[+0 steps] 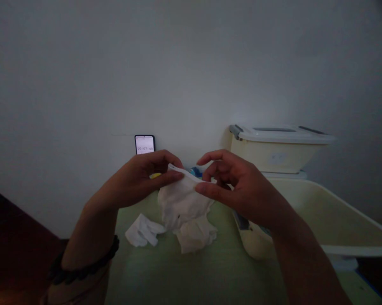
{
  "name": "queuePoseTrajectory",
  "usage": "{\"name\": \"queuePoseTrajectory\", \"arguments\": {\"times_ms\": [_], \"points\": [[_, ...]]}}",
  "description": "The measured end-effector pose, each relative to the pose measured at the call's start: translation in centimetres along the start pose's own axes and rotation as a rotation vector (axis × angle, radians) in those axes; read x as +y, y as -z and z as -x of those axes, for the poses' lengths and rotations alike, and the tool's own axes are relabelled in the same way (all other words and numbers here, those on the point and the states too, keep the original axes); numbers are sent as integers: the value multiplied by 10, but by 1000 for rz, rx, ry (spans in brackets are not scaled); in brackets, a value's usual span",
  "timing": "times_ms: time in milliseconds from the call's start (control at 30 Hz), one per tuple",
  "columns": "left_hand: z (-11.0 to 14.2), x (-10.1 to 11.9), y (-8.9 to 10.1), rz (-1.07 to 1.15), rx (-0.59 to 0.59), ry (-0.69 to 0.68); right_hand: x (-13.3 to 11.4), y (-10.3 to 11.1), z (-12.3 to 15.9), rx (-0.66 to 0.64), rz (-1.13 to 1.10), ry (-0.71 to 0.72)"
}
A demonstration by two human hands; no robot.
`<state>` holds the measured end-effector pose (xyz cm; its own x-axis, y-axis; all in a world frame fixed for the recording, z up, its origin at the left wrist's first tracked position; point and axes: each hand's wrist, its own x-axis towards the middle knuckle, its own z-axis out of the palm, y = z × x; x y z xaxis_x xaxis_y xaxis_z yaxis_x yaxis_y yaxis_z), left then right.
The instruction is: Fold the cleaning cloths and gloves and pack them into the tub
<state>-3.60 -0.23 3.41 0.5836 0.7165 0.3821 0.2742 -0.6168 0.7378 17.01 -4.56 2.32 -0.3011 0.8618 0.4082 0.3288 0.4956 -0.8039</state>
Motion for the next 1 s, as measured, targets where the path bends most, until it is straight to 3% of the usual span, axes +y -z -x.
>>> {"name": "queuePoseTrajectory", "arguments": {"times_ms": [100,233,433,667,800,867,1000], "points": [[0,-2,-1,-42,-48,-22,-2,2,1,-24,120,27],[-2,-1,-6,-133,-229,-50,-3,5,2,-66,267,18],[-4,-1,-12,-165,-371,-20,-2,10,1,-145,336,-28],[-2,6,-8,-254,-271,-104,-2,21,6,-396,349,-100],[3,9,-6,-142,-150,-211,-7,23,11,-507,334,-5],[5,9,-5,11,-146,-262,-9,24,13,-483,280,66],[5,6,-8,436,-123,-408,-14,25,14,-186,117,238]]}}
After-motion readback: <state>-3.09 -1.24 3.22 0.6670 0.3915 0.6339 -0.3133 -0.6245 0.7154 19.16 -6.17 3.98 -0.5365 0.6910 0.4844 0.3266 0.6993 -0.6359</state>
